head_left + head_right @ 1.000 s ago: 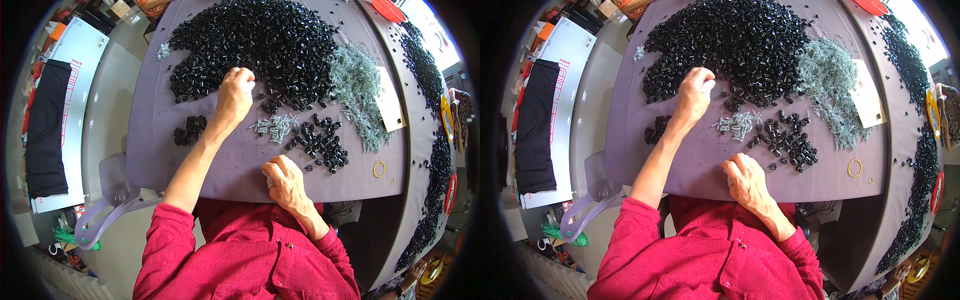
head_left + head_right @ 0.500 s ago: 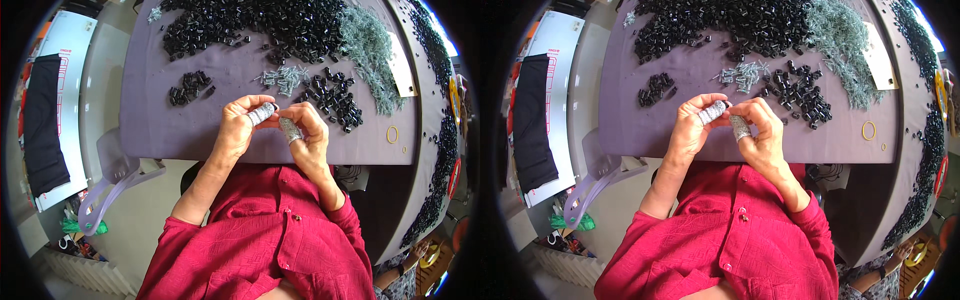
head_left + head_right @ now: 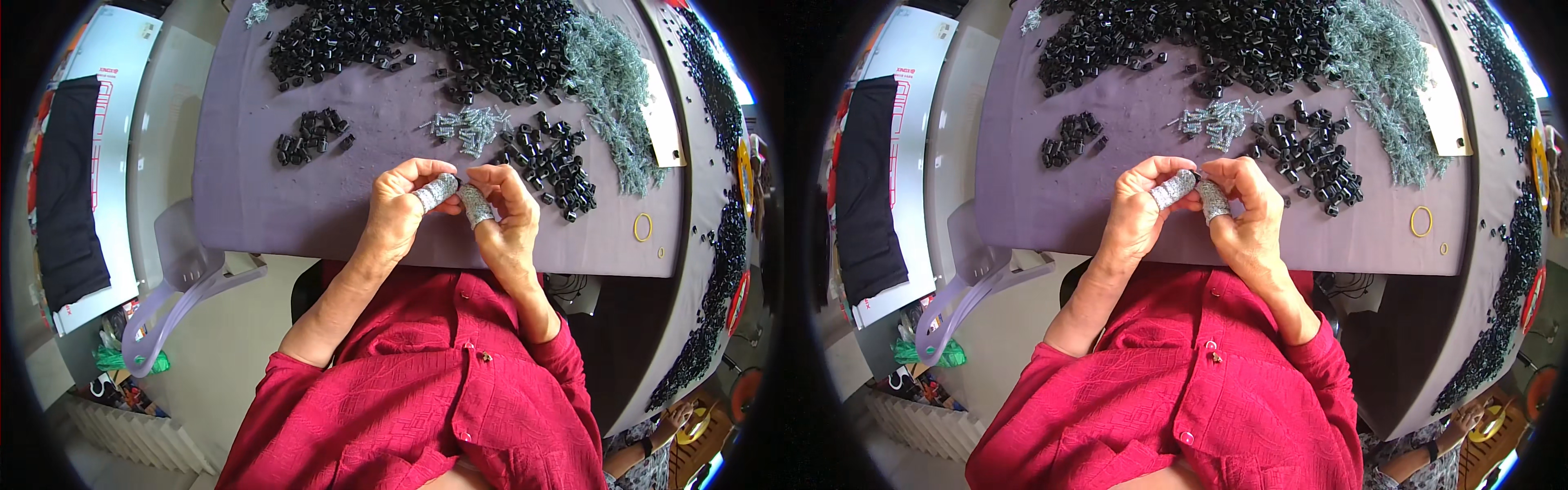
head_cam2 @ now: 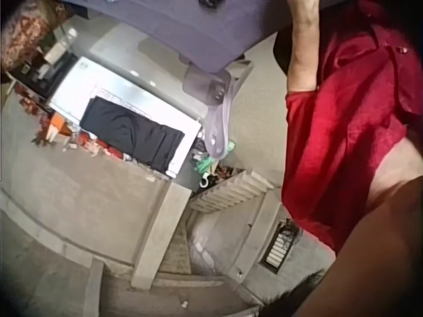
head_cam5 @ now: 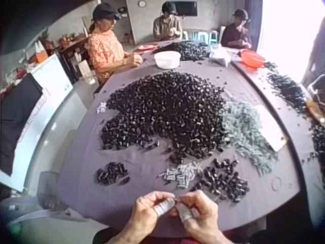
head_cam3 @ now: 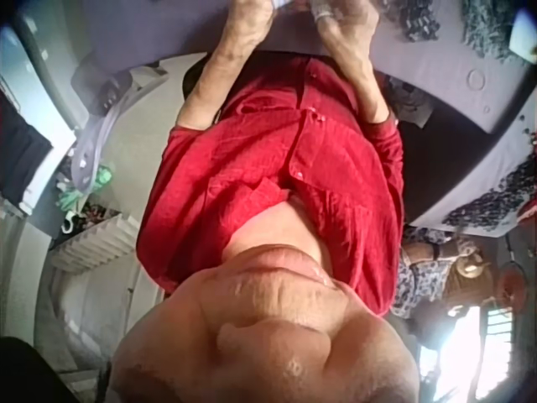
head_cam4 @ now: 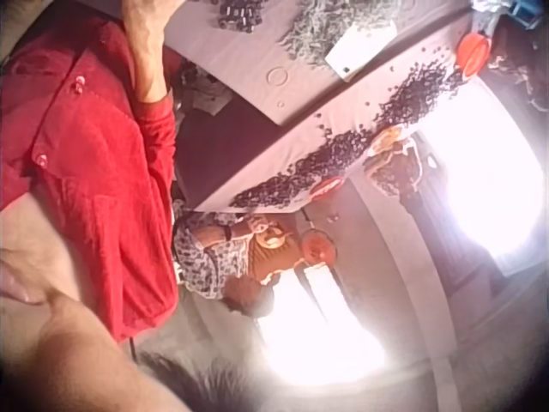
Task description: Manually assembling small black plastic components by inserting metal pins into them at a workbench.
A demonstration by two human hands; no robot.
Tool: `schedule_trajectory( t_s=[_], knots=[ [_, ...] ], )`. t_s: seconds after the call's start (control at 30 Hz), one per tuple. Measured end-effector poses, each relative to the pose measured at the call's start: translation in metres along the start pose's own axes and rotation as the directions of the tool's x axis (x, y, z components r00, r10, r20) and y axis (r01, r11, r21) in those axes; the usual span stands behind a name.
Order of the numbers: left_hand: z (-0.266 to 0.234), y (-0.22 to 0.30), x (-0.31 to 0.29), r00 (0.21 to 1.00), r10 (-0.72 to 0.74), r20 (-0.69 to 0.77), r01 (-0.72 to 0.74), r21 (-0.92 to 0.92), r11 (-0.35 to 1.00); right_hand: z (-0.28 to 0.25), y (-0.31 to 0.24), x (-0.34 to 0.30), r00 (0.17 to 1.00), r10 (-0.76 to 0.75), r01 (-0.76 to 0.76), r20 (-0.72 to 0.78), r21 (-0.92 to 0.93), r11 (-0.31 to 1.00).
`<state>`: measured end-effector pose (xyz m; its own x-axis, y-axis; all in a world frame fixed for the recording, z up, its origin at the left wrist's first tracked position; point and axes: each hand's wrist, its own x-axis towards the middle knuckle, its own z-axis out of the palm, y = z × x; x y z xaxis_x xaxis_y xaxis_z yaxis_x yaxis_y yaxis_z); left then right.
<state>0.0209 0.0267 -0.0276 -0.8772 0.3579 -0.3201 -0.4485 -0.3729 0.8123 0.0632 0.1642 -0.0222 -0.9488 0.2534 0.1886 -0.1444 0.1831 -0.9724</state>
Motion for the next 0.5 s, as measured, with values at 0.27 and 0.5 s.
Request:
schedule_trajectory(
  t_s=[0.27, 0.5],
  knots=[
    [-0.005, -0.002, -0.001, 0.998, 0.044, 0.038, -0.047, 0.083, 0.995, -0.003, -0.003, 0.003, 0.996, -0.027, 0.035, 0.082, -0.093, 0.995],
    [-0.004, 0.0, -0.002, 0.997, 0.057, 0.047, -0.063, 0.144, 0.988, -0.009, -0.01, 0.01, 0.982, -0.033, 0.074, 0.184, -0.225, 0.972]
  ],
)
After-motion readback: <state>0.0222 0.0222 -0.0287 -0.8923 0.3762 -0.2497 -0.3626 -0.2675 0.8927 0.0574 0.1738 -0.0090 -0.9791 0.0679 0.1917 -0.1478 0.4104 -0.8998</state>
